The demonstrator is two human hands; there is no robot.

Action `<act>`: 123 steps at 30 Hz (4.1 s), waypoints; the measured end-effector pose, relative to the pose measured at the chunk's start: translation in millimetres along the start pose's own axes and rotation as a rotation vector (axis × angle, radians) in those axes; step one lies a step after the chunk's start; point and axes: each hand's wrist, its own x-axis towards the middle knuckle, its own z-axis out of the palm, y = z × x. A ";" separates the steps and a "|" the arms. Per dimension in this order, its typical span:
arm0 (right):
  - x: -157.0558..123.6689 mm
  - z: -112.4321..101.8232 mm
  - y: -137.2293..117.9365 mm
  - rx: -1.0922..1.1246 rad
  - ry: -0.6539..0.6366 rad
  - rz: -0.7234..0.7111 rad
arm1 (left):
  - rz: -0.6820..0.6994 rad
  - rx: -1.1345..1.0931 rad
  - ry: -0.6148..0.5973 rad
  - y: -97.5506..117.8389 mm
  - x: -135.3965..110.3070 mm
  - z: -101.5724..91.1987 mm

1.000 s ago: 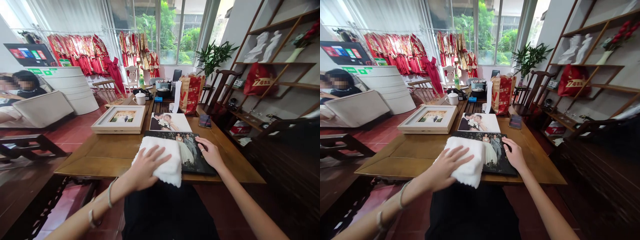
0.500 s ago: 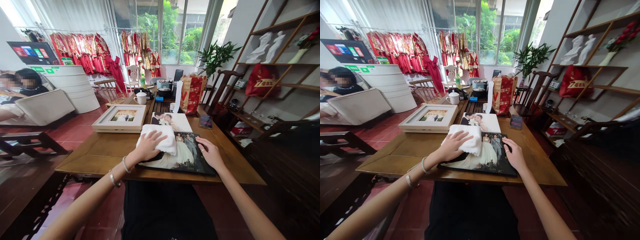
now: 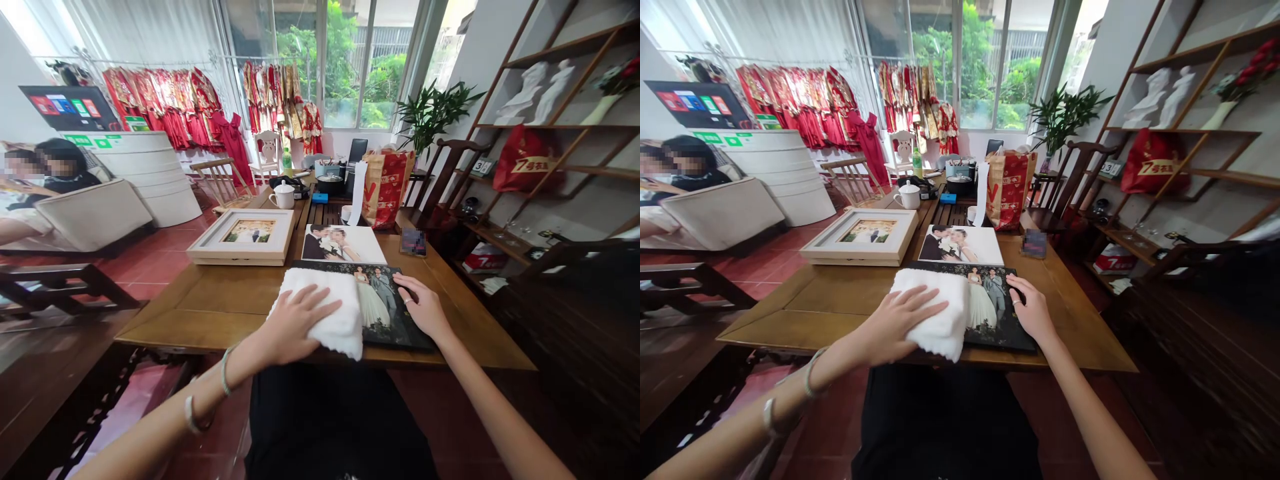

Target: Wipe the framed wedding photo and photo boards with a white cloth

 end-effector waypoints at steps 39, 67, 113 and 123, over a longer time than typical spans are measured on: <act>-3.8 2.5 -12.7 -0.027 0.005 0.006 | -0.101 0.065 0.053 7.4 98.7 -2.1; 20.9 -90.0 61.7 -0.017 -0.004 0.009 | -0.108 0.124 0.105 99.8 207.0 -13.8; 19.1 -357.3 117.8 0.195 0.106 0.110 | 0.136 -0.007 0.088 409.2 197.2 -103.4; -0.1 -70.0 3.1 0.020 0.022 0.003 | -0.079 0.081 0.140 89.7 129.0 -23.6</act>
